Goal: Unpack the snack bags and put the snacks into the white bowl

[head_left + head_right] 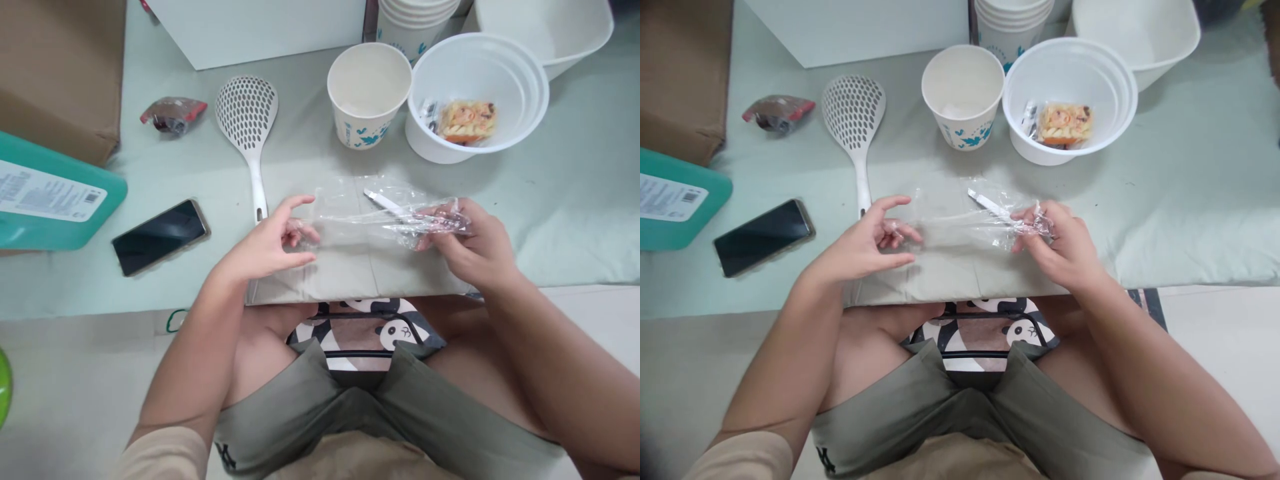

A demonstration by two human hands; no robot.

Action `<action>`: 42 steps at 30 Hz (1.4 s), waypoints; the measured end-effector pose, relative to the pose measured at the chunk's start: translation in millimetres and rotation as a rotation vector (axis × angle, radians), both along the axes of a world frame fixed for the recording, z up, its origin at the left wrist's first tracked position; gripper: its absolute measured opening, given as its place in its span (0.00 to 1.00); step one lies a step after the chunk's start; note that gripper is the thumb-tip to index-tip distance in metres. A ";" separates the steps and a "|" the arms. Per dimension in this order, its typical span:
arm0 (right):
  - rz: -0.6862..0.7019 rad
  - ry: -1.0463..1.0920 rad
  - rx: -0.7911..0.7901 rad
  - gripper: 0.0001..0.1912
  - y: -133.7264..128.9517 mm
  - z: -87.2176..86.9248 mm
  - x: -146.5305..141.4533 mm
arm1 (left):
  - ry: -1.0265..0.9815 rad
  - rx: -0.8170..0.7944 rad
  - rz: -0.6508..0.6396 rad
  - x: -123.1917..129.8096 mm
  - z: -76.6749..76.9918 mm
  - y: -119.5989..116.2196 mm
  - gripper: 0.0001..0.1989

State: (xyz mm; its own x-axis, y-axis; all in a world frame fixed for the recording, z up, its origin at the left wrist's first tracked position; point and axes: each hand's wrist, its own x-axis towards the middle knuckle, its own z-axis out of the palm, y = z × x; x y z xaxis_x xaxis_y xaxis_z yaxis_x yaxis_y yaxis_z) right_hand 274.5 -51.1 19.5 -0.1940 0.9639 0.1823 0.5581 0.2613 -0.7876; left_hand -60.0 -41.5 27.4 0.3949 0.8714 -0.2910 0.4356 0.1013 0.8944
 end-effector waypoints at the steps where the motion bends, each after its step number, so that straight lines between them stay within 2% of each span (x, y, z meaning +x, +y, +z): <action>1: -0.019 0.043 -0.014 0.05 0.2 -0.4 -0.6 | 0.023 0.010 0.017 1.0 1.0 0.1 0.37; 4: -0.087 0.131 -0.065 0.02 1.5 -2.0 -1.0 | -0.027 0.094 0.134 2.4 -0.7 1.4 0.29; 7: -0.149 0.176 -0.108 0.04 3.5 -3.7 -0.7 | -0.190 0.243 0.237 3.4 -8.4 3.4 0.25; 11: -0.198 0.132 -0.174 0.07 5.0 -4.5 -0.8 | -0.290 0.342 0.280 9.4 -18.1 4.0 0.20; 15: -0.229 0.072 -0.209 0.10 3.1 -5.4 -0.2 | -0.173 0.297 0.337 17.4 -18.5 3.1 0.18; 19: -0.245 -0.012 -0.170 0.16 0.6 -9.3 0.7 | -0.150 0.264 0.386 21.4 -15.2 2.4 0.15; 26: -0.255 -0.073 -0.160 0.24 2.2 -12.6 -0.7 | 0.124 0.350 0.401 24.3 -9.1 -2.3 0.12; 33: -0.169 -0.276 -0.027 0.21 3.6 -10.4 1.3 | 0.346 0.455 0.368 25.4 -5.0 -2.2 0.11; 39: -0.193 -0.435 -0.024 0.11 -18.2 8.9 -8.2 | 0.440 0.482 0.343 24.5 -8.1 -0.7 0.11; 42: -0.126 -0.525 0.006 0.08 -24.7 10.6 -11.2 | 0.481 0.528 0.332 24.5 -12.7 0.2 0.11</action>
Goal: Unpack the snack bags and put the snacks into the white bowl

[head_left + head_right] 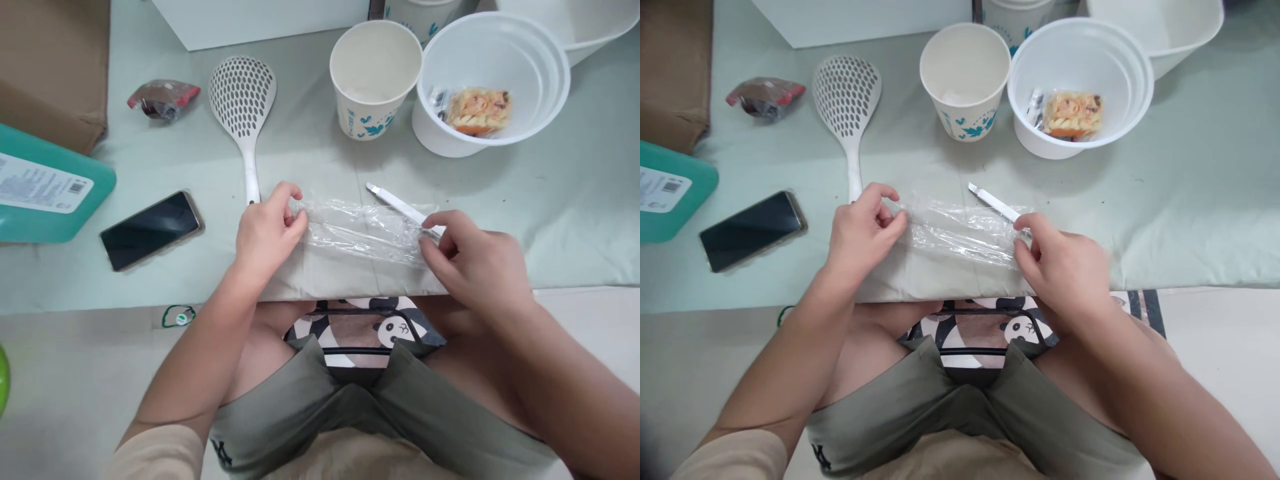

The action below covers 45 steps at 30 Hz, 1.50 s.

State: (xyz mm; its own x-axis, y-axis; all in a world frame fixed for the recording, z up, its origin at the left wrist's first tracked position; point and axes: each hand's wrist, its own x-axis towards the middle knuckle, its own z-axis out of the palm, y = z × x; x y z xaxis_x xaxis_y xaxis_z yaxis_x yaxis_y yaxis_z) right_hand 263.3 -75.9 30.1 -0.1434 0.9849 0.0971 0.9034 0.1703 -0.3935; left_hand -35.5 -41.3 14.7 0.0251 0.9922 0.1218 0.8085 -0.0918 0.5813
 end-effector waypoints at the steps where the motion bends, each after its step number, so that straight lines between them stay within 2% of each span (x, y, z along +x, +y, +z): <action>1: 0.025 -0.050 -0.018 0.09 -0.1 -1.5 -0.1 | 0.024 0.011 0.000 0.0 -2.1 0.5 0.10; 6: 0.031 -0.278 -0.210 0.18 3.7 -9.7 2.0 | 0.145 0.070 0.058 2.3 -9.8 0.9 0.08; 9: 0.022 -0.290 -0.264 0.19 1.3 -7.9 1.9 | 0.148 0.213 0.029 8.5 -6.9 -3.3 0.04; 11: 0.024 -0.268 -0.184 0.18 -2.3 -3.8 0.5 | 0.141 0.317 -0.115 15.3 -3.6 -7.2 0.05; 13: 0.020 -0.231 -0.006 0.16 -6.1 1.1 -2.8 | 0.145 0.347 -0.346 23.2 -1.5 -10.4 0.07; 15: 0.065 -0.155 0.169 0.13 -9.1 4.0 -8.6 | 0.148 0.291 -0.522 30.7 -1.8 -12.3 0.11; 17: 0.223 -0.038 0.231 0.14 -11.0 1.8 -16.6 | 0.167 0.190 -0.588 36.3 -3.6 -13.0 0.15; 19: 0.429 0.052 0.179 0.19 -12.1 -6.2 -24.8 | 0.214 0.090 -0.572 39.9 -5.5 -13.1 0.19; 21: 0.510 0.038 0.117 0.23 -12.7 -17.3 -30.6 | 0.279 0.010 -0.541 42.1 -6.3 -12.8 0.23; 24: 0.481 -0.011 0.070 0.25 -13.2 -29.8 -32.5 | 0.361 -0.071 -0.484 44.1 -5.2 -11.7 0.26; 26: 0.467 -0.016 0.058 0.25 -13.0 -31.9 -30.7 | 0.393 -0.102 -0.439 44.5 -4.0 -10.8 0.27; 33: 0.455 0.002 0.106 0.17 -7.9 -24.0 -25.7 | 0.375 -0.107 -0.373 39.9 -2.7 -4.9 0.27; 38: 0.455 -0.012 0.117 0.11 -5.6 -18.9 -21.9 | 0.324 -0.041 -0.231 38.4 6.7 5.1 0.23; 43: 0.388 -0.026 0.165 0.11 -4.3 -18.6 -19.2 | 0.281 -0.122 -0.393 34.1 14.0 8.5 0.08; 45: 0.371 -0.011 0.184 0.11 -3.7 -18.6 -19.3 | 0.234 -0.138 -0.430 31.2 14.8 7.8 0.06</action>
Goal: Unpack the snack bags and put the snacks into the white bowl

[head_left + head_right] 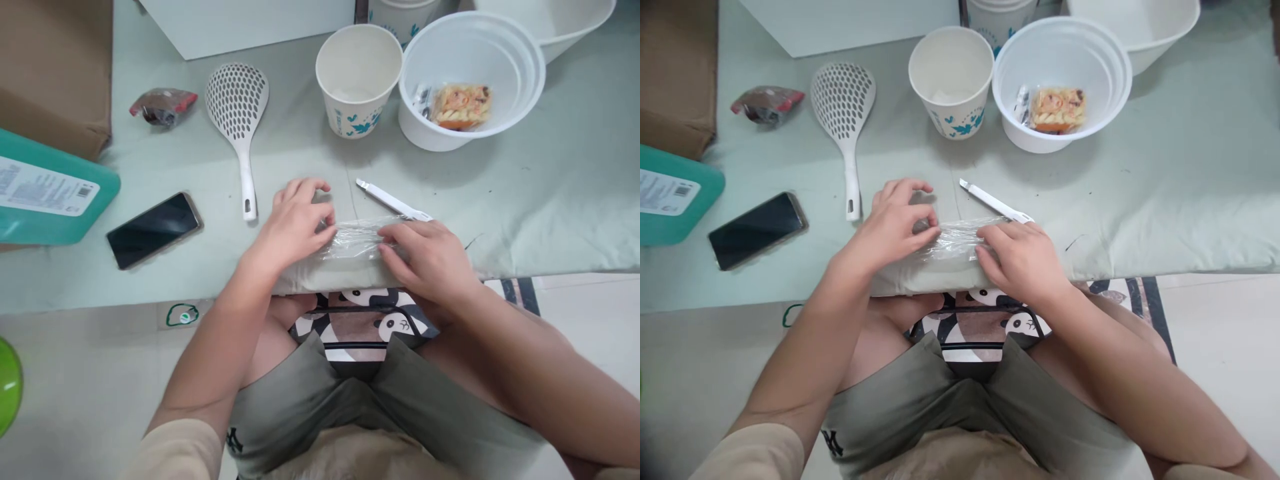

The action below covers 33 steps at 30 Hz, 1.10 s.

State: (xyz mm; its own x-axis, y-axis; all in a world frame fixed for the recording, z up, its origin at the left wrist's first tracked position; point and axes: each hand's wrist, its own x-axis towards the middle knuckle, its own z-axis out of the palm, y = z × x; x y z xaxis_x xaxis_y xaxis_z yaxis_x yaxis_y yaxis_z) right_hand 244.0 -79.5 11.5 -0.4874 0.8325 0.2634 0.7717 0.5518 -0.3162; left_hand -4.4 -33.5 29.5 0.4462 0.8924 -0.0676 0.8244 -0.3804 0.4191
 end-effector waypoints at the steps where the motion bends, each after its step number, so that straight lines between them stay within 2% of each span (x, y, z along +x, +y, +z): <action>1: -0.009 0.014 0.002 0.11 0.4 0.8 -0.1 | -0.034 -0.017 -0.010 -1.7 1.0 -0.3 0.07; 4: -0.038 0.132 0.006 0.09 2.3 8.3 0.8 | -0.182 -0.137 -0.012 -7.5 9.1 -0.2 0.07; 6: -0.067 0.296 0.022 0.09 5.1 16.2 3.9 | -0.274 -0.286 0.020 -11.2 17.5 0.1 0.06; 9: -0.201 0.557 0.113 0.11 13.4 24.8 10.9 | -0.337 -0.447 0.047 -14.9 26.8 0.1 0.06; 11: -0.243 0.615 0.179 0.11 20.5 25.4 13.6 | -0.356 -0.502 0.037 -16.2 27.9 0.4 0.05; 13: -0.157 0.565 0.151 0.12 26.2 22.7 12.3 | -0.366 -0.538 0.032 -16.9 25.9 1.1 0.05; 16: 0.025 0.419 -0.043 0.20 28.4 17.8 4.3 | -0.364 -0.563 0.033 -17.1 22.7 2.6 0.06; 18: 0.073 0.320 -0.164 0.24 26.9 16.3 -2.0 | -0.352 -0.585 0.014 -16.9 21.7 3.4 0.06; 23: 0.034 0.073 -0.359 0.26 27.2 18.6 -13.6 | -0.350 -0.629 -0.017 -18.4 22.5 4.4 0.06; 27: -0.004 -0.072 -0.484 0.17 33.4 18.5 -20.4 | -0.352 -0.636 0.044 -24.2 24.4 5.1 0.08; 30: -0.005 -0.064 -0.522 0.15 36.5 15.3 -22.1 | -0.360 -0.599 0.136 -29.5 24.1 6.3 0.11; 33: -0.014 0.052 -0.534 0.14 37.4 13.4 -20.9 | -0.359 -0.541 0.215 -34.5 22.4 8.6 0.10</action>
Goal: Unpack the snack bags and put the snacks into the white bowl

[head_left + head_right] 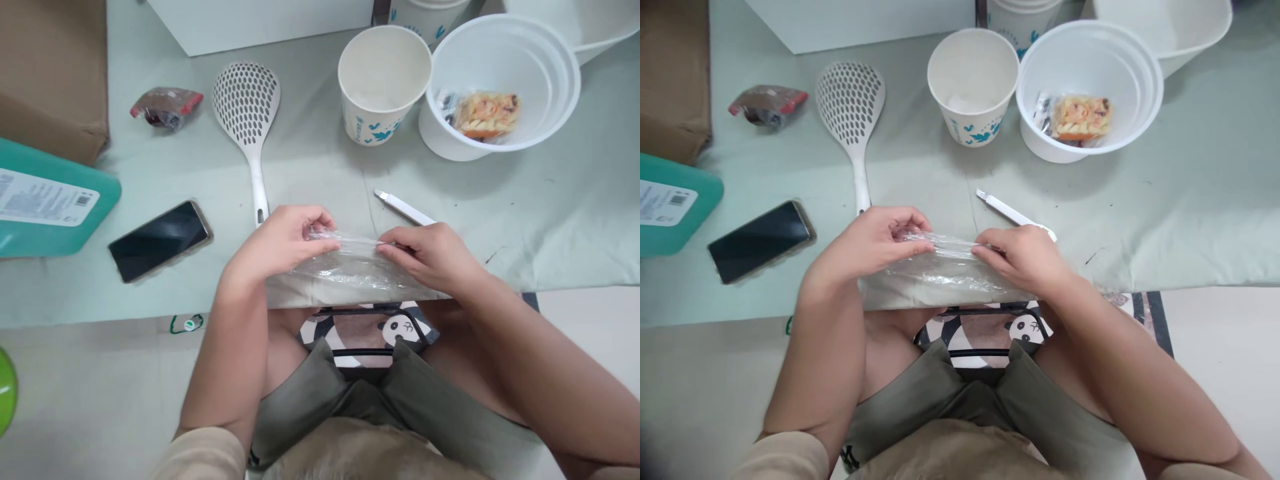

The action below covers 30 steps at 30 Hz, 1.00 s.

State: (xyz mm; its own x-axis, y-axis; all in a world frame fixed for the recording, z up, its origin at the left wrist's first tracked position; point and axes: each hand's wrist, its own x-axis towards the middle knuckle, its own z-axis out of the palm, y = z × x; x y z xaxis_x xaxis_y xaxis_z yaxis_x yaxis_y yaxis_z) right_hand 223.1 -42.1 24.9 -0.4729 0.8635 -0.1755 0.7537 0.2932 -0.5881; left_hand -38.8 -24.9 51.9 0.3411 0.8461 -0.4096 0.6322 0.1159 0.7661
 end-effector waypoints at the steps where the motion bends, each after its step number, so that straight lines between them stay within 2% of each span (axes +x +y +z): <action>1: -0.019 0.041 -0.002 0.14 0.0 0.1 0.7 | 0.009 0.009 0.015 -1.6 -0.6 0.9 0.10; 6: -0.201 0.285 -0.077 0.10 -0.5 -0.3 4.5 | -0.031 0.052 0.119 -7.2 -1.8 4.3 0.10; 9: -0.341 0.573 -0.185 0.21 0.0 -8.1 8.8 | -0.146 0.091 0.259 -7.2 -0.4 4.2 0.10; 12: -0.391 0.816 -0.287 0.29 1.2 -18.8 14.1 | -0.373 0.035 0.398 -5.8 2.2 3.7 0.14; 14: -0.416 0.894 -0.366 0.31 1.5 -22.4 16.3 | -0.485 -0.018 0.482 -5.7 4.3 3.7 0.18; 17: -0.476 0.956 -0.506 0.32 0.4 -18.5 15.5 | -0.495 -0.062 0.528 -7.8 7.1 4.0 0.22; 24: -0.556 1.005 -0.870 0.28 -0.9 1.9 8.4 | -0.456 -0.077 0.480 -12.6 7.7 2.0 0.20; 30: -0.495 0.897 -0.911 0.25 0.8 3.7 7.9 | -0.447 0.011 0.520 -13.9 7.2 2.5 0.18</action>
